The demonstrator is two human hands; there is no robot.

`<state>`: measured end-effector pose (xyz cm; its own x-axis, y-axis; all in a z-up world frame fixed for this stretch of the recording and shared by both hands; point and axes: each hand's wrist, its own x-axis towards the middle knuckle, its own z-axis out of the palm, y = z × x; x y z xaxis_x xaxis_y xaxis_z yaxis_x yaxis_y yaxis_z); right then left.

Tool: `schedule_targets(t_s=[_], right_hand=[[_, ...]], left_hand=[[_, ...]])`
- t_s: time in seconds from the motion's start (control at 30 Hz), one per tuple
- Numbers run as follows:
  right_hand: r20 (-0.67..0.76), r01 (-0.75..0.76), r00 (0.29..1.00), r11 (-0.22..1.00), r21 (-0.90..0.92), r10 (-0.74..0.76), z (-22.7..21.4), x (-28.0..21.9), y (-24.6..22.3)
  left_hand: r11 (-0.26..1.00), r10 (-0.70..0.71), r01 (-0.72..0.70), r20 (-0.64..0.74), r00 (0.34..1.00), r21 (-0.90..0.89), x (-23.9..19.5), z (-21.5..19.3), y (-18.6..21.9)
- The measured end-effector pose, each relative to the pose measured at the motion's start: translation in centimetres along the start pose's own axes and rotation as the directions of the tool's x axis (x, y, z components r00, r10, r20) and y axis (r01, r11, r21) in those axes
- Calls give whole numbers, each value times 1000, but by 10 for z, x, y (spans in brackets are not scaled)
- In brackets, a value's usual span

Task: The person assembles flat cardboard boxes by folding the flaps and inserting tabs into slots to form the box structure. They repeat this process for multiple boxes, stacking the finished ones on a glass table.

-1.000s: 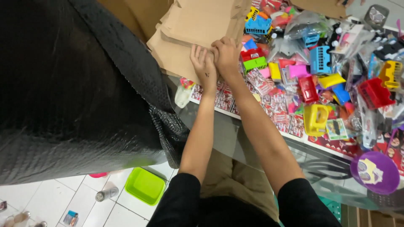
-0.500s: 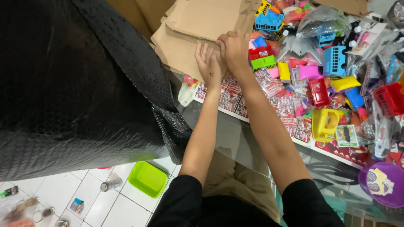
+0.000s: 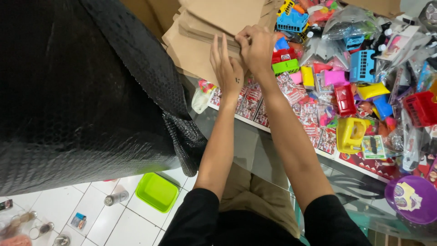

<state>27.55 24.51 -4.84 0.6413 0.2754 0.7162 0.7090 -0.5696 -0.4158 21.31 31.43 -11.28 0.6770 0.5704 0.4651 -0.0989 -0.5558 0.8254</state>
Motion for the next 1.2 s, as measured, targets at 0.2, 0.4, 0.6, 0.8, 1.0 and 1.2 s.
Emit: schedule_targets(t_s=[0.2, 0.4, 0.6, 0.8, 1.0, 1.2], right_hand=[[-370, 10, 929, 1000, -11, -14, -21, 16, -17], [-655, 28, 755, 1000, 1, -20, -93, 43, -20], [-426, -81, 884, 959, 273, 195, -176, -28, -25], [-273, 71, 962, 988, 137, -31, -256, -69, -38], [-106, -86, 979, 828, 554, 173, -306, -125, -9], [-26, -258, 936, 735, 627, 350, -347, -120, 4]], left_hand=[[963, 97, -120, 105, 990, 241, -12, 18, -27], [975, 183, -182, 3, 983, 126, -6, 1, 11], [-341, 69, 626, 645, 761, -702, -4, -11, 23], [207, 40, 104, 114, 993, -973, -42, 29, -38], [595, 302, -57, 158, 940, -801, -42, -4, 39], [400, 574, -61, 198, 794, -915, -36, 87, -38]])
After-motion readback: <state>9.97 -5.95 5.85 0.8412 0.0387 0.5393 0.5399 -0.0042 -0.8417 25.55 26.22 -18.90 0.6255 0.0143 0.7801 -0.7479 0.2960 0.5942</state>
